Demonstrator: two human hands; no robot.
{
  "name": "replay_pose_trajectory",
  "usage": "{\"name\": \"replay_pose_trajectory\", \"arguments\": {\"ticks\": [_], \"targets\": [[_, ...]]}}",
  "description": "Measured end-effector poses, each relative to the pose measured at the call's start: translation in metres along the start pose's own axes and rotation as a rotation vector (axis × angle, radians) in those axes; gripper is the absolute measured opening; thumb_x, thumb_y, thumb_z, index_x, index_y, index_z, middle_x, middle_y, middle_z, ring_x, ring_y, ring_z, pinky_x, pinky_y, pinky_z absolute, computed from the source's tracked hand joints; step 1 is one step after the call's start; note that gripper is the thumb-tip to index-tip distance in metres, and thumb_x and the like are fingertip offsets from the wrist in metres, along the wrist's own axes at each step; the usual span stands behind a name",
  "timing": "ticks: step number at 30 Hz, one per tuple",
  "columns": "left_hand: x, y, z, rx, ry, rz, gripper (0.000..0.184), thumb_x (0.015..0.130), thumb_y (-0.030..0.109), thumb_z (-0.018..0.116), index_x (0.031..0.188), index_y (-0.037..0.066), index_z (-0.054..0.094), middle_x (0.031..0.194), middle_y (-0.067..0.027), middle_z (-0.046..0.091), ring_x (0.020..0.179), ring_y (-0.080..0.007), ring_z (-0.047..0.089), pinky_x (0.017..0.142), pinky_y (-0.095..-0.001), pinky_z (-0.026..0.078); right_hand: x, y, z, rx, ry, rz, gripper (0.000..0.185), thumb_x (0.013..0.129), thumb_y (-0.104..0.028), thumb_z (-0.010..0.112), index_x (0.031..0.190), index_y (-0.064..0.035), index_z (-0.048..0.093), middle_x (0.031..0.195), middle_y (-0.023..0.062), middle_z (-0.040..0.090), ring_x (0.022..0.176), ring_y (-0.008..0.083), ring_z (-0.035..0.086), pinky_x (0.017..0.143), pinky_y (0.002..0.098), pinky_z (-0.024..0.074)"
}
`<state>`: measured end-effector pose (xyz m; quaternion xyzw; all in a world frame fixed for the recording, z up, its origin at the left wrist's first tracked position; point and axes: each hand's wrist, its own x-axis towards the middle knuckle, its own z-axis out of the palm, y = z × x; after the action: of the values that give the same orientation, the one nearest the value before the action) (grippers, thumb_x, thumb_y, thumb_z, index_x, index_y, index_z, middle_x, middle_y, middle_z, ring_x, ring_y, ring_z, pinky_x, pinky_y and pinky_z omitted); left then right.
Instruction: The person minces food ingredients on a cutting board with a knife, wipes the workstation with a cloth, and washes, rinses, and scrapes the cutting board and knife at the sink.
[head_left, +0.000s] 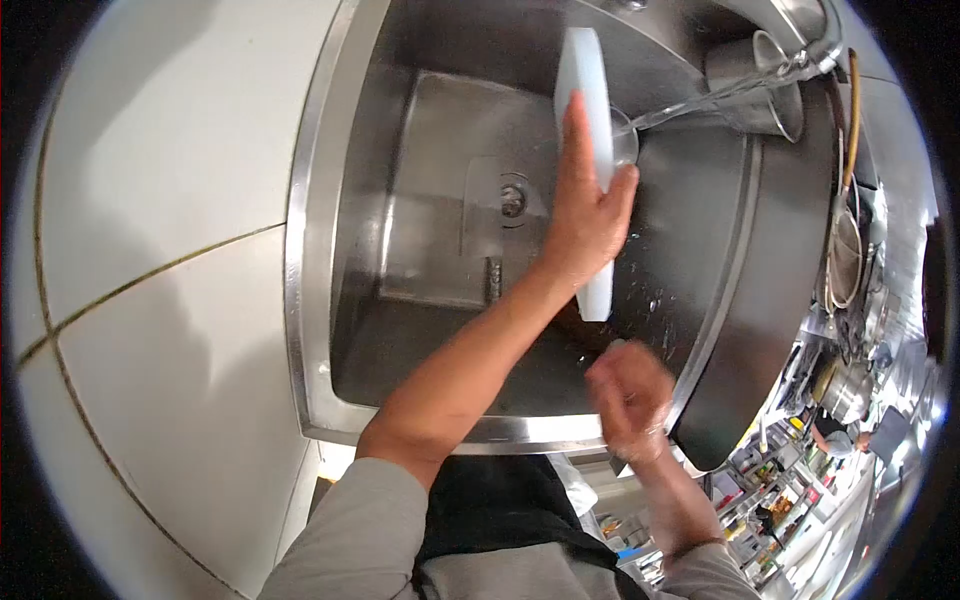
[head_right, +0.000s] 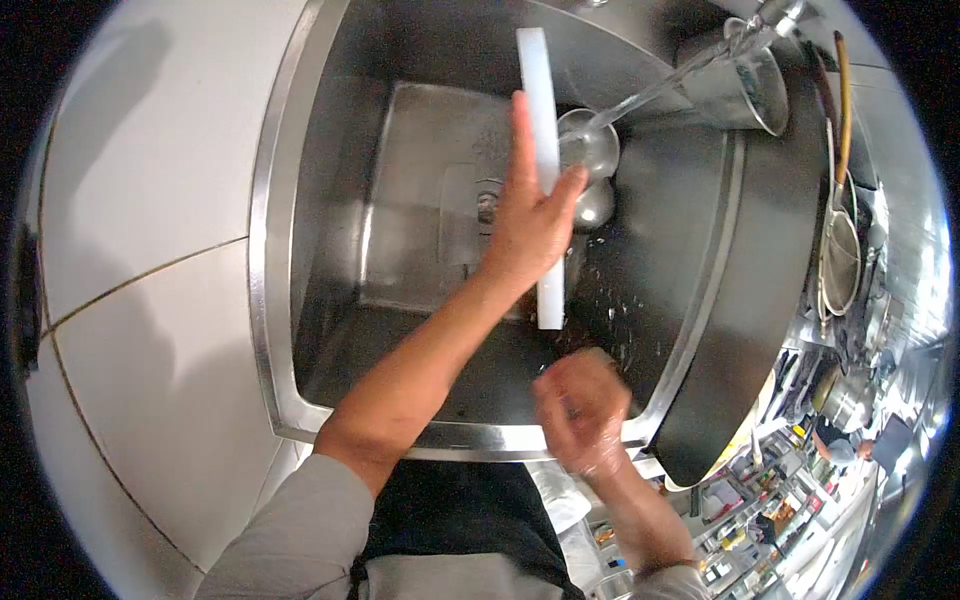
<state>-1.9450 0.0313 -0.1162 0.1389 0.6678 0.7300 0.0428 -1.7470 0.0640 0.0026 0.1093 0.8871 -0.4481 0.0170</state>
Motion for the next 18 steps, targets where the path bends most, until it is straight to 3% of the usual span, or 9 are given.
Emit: {"name": "replay_pose_trajectory", "arguments": {"ticks": [2, 3, 6, 7, 9, 11, 13, 16, 18], "targets": [[-0.002, 0.01, -0.001, -0.152, -0.072, -0.19, 0.091, 0.108, 0.017, 0.06, 0.172, 0.013, -0.004, 0.171, -0.0264, 0.024, 0.125, -0.0294, 0.055, 0.106, -0.0395, 0.049, -0.001, -0.004, 0.017, -0.143, -0.317, 0.055, 0.023, 0.099, -0.016, 0.066, 0.111, 0.0033, 0.069, 0.103, 0.0246, 0.07, 0.096, 0.0421, 0.067, 0.089, 0.0493, 0.0534], [-0.001, 0.007, 0.002, -0.114, -0.048, -0.12, 0.09, 0.108, 0.015, 0.059, 0.171, 0.011, -0.004, 0.172, -0.0274, 0.021, 0.135, -0.0327, 0.047, 0.112, -0.0406, 0.042, 0.001, 0.003, 0.03, -0.231, -0.41, 0.093, 0.033, 0.102, -0.021, 0.064, 0.124, 0.0029, 0.067, 0.114, 0.0274, 0.069, 0.108, 0.0459, 0.066, 0.1, 0.0519, 0.0517], [-0.001, 0.002, 0.009, -0.056, -0.003, 0.003, 0.088, 0.106, 0.012, 0.057, 0.17, 0.005, -0.003, 0.173, -0.0304, 0.014, 0.159, -0.0408, 0.022, 0.129, -0.0433, 0.021, 0.007, 0.106, 0.091, -0.168, -0.577, 0.27, 0.034, 0.101, -0.016, 0.065, 0.13, 0.0013, 0.062, 0.127, 0.0234, 0.065, 0.116, 0.0374, 0.061, 0.102, 0.0444, 0.0487], [0.0, 0.005, 0.008, -0.079, -0.014, -0.011, 0.088, 0.105, 0.011, 0.058, 0.169, 0.003, -0.002, 0.174, -0.0314, 0.012, 0.163, -0.0421, 0.011, 0.131, -0.0438, 0.013, 0.015, 0.14, 0.117, -0.139, -0.575, 0.322, 0.041, 0.1, -0.019, 0.066, 0.134, 0.0023, 0.059, 0.13, 0.0248, 0.063, 0.119, 0.0389, 0.06, 0.104, 0.0464, 0.0482], [-0.001, 0.012, 0.005, -0.054, -0.064, -0.057, 0.091, 0.104, 0.008, 0.055, 0.169, 0.005, -0.01, 0.173, -0.0329, 0.004, 0.162, -0.0483, 0.008, 0.132, -0.0535, 0.011, 0.031, 0.196, 0.175, -0.021, -0.404, 0.455, 0.054, 0.098, -0.024, 0.069, 0.141, 0.0045, 0.052, 0.137, 0.0277, 0.058, 0.126, 0.0419, 0.058, 0.107, 0.0504, 0.0471], [0.0, 0.014, 0.006, -0.021, -0.052, -0.034, 0.092, 0.103, 0.006, 0.055, 0.168, 0.003, -0.011, 0.172, -0.0338, 0.005, 0.161, -0.0504, 0.008, 0.132, -0.0548, 0.012, 0.049, 0.225, 0.22, 0.053, -0.2, 0.561, 0.069, 0.096, -0.029, 0.071, 0.148, 0.0067, 0.045, 0.144, 0.0306, 0.054, 0.132, 0.0449, 0.056, 0.111, 0.0543, 0.046], [0.0, 0.017, 0.006, -0.029, -0.032, -0.045, 0.09, 0.102, 0.004, 0.055, 0.166, -0.004, -0.007, 0.172, -0.0351, 0.005, 0.162, -0.0474, 0.009, 0.132, -0.0492, 0.01, 0.084, 0.2, 0.219, -0.495, -0.422, 0.603, 0.066, 0.093, -0.029, 0.072, 0.143, 0.0069, 0.048, 0.144, 0.0333, 0.053, 0.136, 0.0476, 0.054, 0.112, 0.0581, 0.045], [-0.001, 0.014, 0.009, -0.025, 0.003, -0.038, 0.089, 0.1, 0.003, 0.055, 0.167, -0.005, -0.004, 0.172, -0.0372, 0.006, 0.162, -0.0477, 0.008, 0.132, -0.0472, 0.01, 0.07, 0.252, 0.253, -0.389, -0.236, 0.499, 0.065, 0.088, -0.03, 0.075, 0.135, 0.0062, 0.051, 0.13, 0.0359, 0.06, 0.131, 0.0478, 0.058, 0.107, 0.0604, 0.0474], [0.0, 0.013, 0.011, -0.003, 0.013, -0.025, 0.089, 0.1, 0.002, 0.056, 0.168, -0.002, -0.002, 0.171, -0.0391, 0.006, 0.161, -0.0508, 0.008, 0.131, -0.0486, 0.013, 0.069, 0.268, 0.255, -0.365, -0.234, 0.508, 0.056, 0.088, -0.028, 0.076, 0.129, 0.0035, 0.052, 0.12, 0.0302, 0.064, 0.121, 0.0436, 0.064, 0.099, 0.0564, 0.0516]]}}
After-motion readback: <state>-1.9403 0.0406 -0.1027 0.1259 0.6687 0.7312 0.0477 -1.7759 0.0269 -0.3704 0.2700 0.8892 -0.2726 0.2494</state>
